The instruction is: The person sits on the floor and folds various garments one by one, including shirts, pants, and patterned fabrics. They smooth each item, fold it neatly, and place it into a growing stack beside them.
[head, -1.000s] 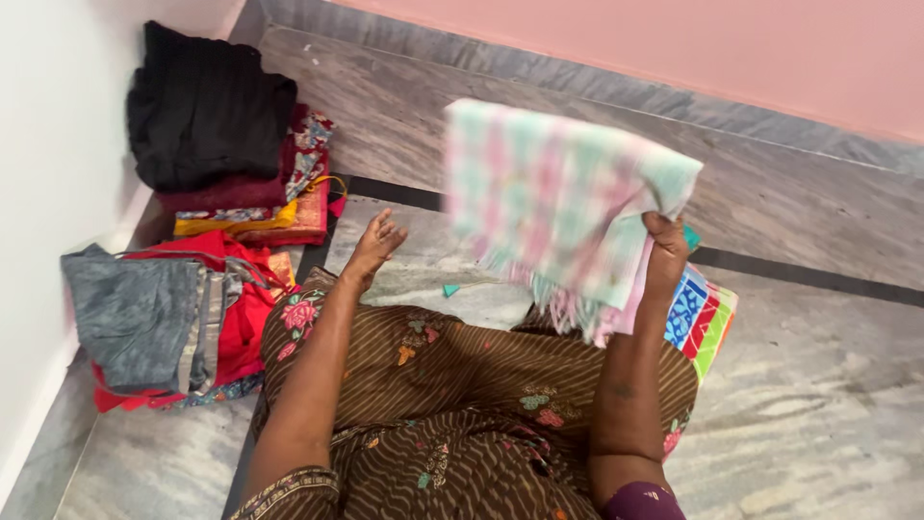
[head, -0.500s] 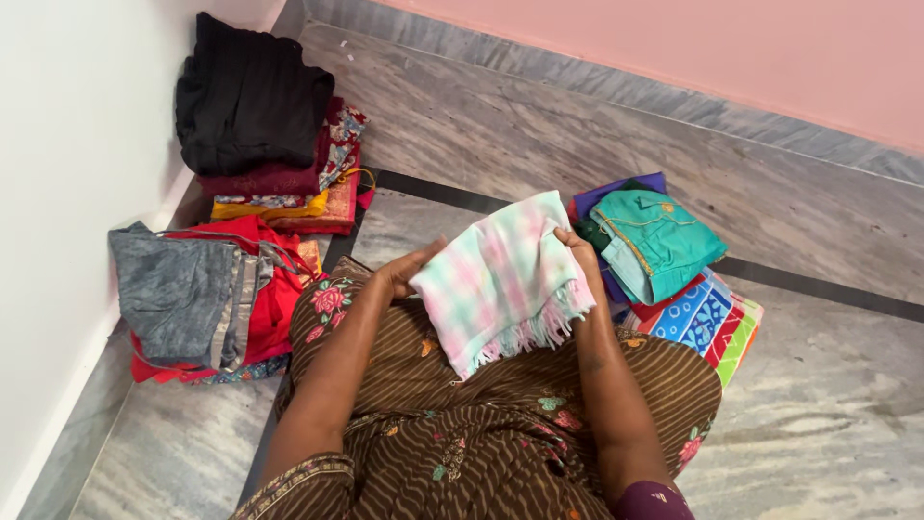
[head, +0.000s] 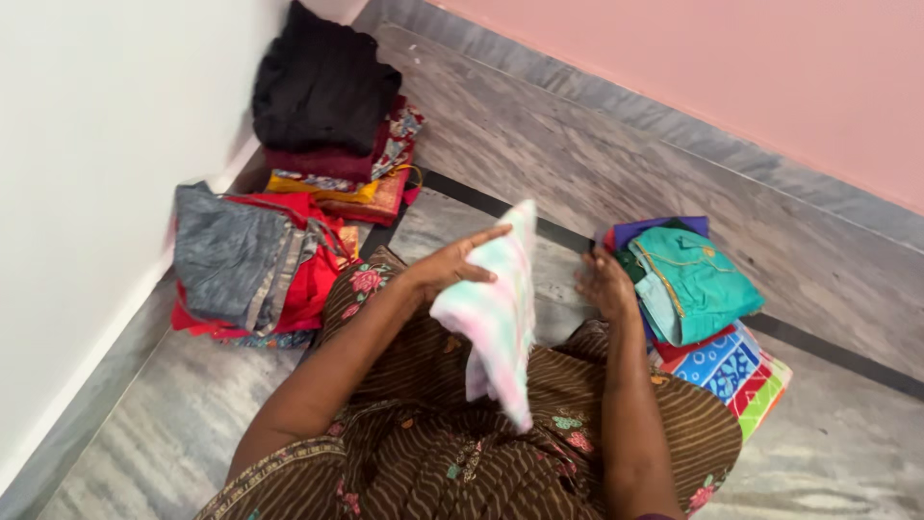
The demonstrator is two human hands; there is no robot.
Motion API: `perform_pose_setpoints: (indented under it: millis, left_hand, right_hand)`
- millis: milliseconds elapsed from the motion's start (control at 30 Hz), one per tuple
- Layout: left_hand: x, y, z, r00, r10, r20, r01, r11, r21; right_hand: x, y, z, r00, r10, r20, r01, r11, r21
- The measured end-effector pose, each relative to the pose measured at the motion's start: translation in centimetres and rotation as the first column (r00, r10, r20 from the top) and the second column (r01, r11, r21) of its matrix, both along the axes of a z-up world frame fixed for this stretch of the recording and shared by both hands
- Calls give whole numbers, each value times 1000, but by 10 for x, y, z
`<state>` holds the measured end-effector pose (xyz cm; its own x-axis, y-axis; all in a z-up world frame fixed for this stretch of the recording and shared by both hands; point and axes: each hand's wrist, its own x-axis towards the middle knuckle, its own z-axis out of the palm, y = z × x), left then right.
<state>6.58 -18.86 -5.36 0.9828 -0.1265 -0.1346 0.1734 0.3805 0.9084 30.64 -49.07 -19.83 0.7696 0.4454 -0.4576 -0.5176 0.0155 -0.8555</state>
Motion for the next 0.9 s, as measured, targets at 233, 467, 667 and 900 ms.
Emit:
perform_pose_setpoints:
  millis: [233, 467, 667, 900]
  left_hand:
    - [-80, 104, 87, 810, 228, 540, -458, 822, 338]
    - [-238, 197, 106, 655, 622, 428, -750, 605, 269]
    - [-304, 251, -27, 491, 830, 265, -283, -136, 949]
    - [-234, 251, -145, 616, 753, 234, -160, -171, 972]
  right_hand:
    - [-13, 2, -31, 944, 312, 105, -249, 885, -394]
    - [-9, 4, -24, 895, 432, 114, -358, 847, -394]
    - [5, -6, -12, 930, 351, 107, -306, 904, -299]
    - [35, -24, 6, 957, 206, 204, -165, 966, -199]
